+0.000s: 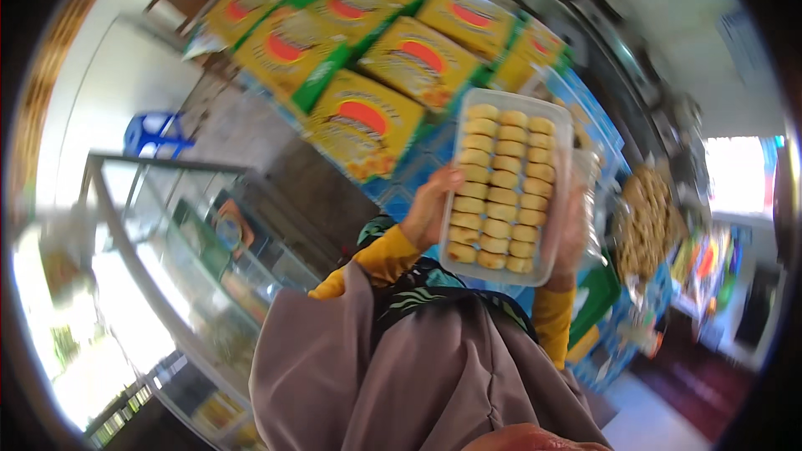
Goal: The person picks up bakpia pastries from a tray and stacks them into a plastic container by hand, then moves a large tray of pastries to reach more items.
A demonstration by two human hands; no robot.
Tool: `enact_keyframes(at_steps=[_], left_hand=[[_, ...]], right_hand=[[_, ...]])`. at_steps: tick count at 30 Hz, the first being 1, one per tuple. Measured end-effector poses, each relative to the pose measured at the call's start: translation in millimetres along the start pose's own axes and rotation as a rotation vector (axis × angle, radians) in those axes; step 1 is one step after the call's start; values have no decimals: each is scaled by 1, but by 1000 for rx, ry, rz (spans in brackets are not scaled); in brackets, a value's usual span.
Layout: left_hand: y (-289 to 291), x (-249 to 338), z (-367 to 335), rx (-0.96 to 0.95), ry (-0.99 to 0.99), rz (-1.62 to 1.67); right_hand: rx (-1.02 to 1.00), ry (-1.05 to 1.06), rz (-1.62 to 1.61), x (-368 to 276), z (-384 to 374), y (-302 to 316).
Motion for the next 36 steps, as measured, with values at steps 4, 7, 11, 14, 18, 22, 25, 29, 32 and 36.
enact_keyframes(at_steps=[4, 7, 11, 14, 18, 22, 25, 29, 32, 36], left_hand=[[-3, 18, 21, -18, -151, 131], [-26, 53, 49, 65, -382, 42], [-17, 106, 127, 426, -894, -122], [-40, 154, 185, 468, -1455, -142], [-43, 200, 261, 456, -1769, -97], [0, 204, 363, 871, -2122, -180], [19, 208, 408, 1070, -2177, 57], [85, 181, 467, 2015, -2141, -711], [89, 181, 474, 1107, -2231, 305], [87, 169, 461, 1234, -2239, 404]], right_hand=[[-105, -222, -988, -33, -20, -20], [-119, -258, -1074, -18, -38, -1], [-4, -223, -725, -1, -44, 16], [-73, -159, -746, 19, -47, 41], [-38, -165, -728, 64, -52, 92], [18, -228, -721, 56, -53, 93], [72, -255, -672, 77, -59, 108], [9, -291, -631, 75, -79, 97], [9, -306, -591, 72, -86, 89], [-6, -283, -588, 61, -87, 79]])
Point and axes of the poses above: each hand's wrist, its own z-axis away from the middle knuckle, its own y-axis out of the back of the hand, x = y × z, the point moved 1 cm from there along -z, towards the middle knuckle, and after that the axes turned 2 degrees about x, right-handed, at the moved point
